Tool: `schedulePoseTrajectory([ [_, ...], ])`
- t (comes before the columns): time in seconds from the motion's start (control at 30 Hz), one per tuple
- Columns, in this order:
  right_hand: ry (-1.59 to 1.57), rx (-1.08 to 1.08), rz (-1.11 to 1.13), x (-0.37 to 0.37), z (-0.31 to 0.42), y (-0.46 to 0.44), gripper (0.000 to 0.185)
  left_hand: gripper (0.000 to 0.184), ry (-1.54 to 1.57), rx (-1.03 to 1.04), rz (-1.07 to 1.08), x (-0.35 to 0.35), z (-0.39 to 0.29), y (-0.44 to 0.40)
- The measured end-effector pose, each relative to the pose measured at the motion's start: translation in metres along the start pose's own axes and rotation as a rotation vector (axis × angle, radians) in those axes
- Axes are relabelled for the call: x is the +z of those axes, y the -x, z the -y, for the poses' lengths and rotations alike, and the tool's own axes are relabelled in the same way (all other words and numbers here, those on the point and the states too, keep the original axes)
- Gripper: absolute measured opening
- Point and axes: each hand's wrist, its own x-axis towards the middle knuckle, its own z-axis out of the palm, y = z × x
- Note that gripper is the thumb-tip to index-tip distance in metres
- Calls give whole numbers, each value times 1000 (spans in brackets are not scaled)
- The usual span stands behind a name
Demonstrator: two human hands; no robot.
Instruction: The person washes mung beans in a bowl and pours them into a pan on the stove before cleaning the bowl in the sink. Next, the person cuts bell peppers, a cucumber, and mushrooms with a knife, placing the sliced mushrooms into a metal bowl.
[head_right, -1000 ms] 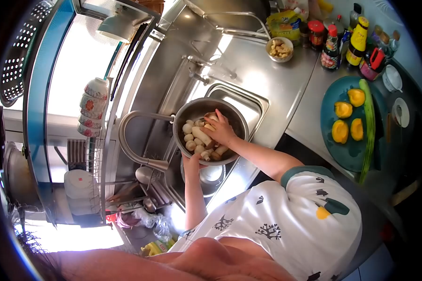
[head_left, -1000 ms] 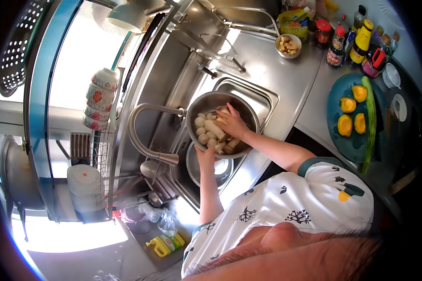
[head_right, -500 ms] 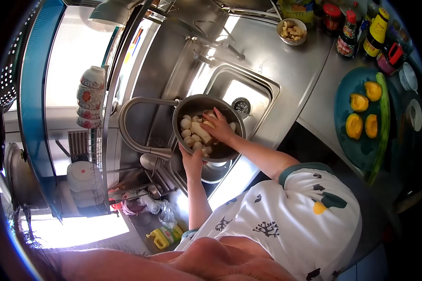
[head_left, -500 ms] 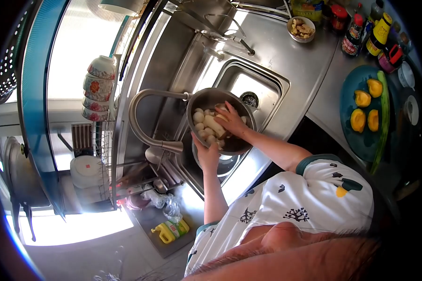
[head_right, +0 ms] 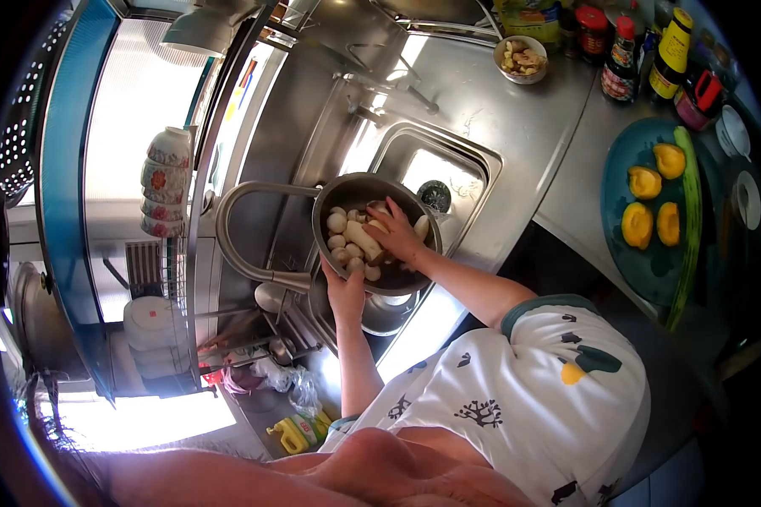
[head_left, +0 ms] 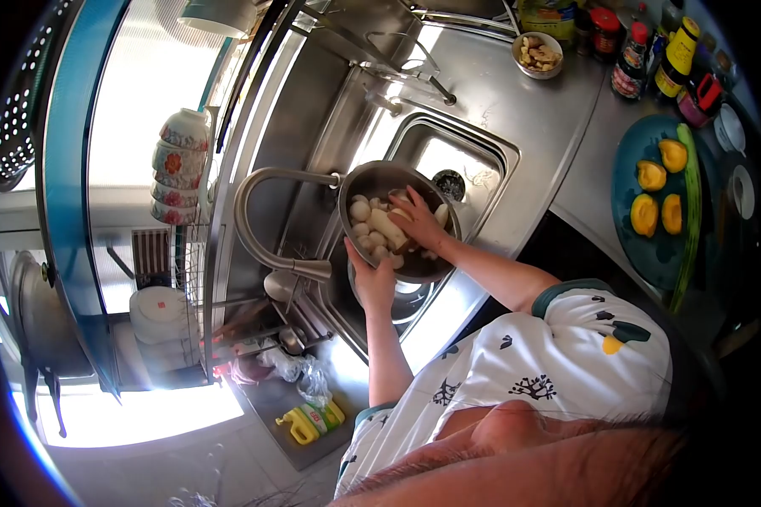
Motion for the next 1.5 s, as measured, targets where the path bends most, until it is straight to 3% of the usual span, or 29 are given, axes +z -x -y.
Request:
schedulePoseTrajectory([
  [0.2,-23,30,-13,-1,-4,-1,52,82,-118,-60,18,-1,-13,1],
  [0.63,-81,1,-113,-5,-29,-2,54,80,-78,-21,50,14,-14,-6],
  [1.5,-103,44,-93,-4,-25,6,55,84,-151,14,48,12,-3,-10],
])
